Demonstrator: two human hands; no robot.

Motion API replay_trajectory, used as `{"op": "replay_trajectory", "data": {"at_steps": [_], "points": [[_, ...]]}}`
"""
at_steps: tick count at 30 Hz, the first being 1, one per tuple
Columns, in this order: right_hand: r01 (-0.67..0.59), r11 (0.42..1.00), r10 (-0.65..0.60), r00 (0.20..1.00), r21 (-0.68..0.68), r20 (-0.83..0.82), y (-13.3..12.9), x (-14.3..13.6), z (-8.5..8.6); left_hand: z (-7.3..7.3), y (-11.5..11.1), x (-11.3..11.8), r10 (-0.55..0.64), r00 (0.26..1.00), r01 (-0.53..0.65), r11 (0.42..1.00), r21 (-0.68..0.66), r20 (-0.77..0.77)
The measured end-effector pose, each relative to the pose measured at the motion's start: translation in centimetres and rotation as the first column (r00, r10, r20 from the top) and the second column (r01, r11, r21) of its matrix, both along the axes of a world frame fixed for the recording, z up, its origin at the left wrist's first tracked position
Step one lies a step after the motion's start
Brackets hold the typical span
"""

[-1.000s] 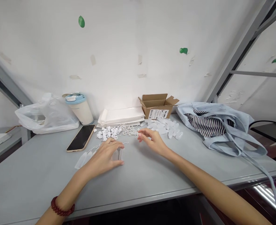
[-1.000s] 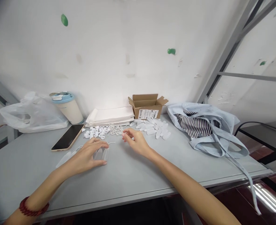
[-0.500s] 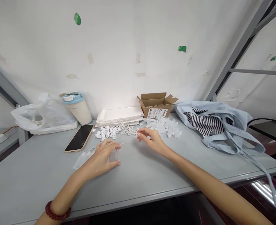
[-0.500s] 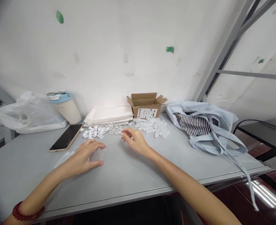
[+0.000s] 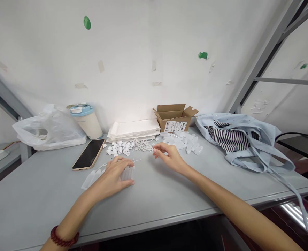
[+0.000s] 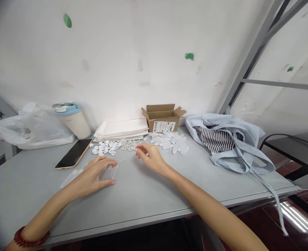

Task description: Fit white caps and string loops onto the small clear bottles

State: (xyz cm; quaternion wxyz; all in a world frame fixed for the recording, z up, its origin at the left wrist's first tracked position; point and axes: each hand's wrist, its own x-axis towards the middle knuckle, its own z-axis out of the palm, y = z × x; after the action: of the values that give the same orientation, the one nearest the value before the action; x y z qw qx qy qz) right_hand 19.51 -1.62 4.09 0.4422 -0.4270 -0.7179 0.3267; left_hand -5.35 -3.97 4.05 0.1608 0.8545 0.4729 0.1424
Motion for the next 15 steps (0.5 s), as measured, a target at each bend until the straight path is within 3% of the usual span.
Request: {"op": "replay_trajectory", "data": {"at_steps": [15], "points": [[-0.008,1.000,0.008,1.000,0.013,-0.017,0.11,0.05,-0.16,0.08,0.08,-0.07,-0.003,1.000,0.003,0.999,0.038,0.005]]}}
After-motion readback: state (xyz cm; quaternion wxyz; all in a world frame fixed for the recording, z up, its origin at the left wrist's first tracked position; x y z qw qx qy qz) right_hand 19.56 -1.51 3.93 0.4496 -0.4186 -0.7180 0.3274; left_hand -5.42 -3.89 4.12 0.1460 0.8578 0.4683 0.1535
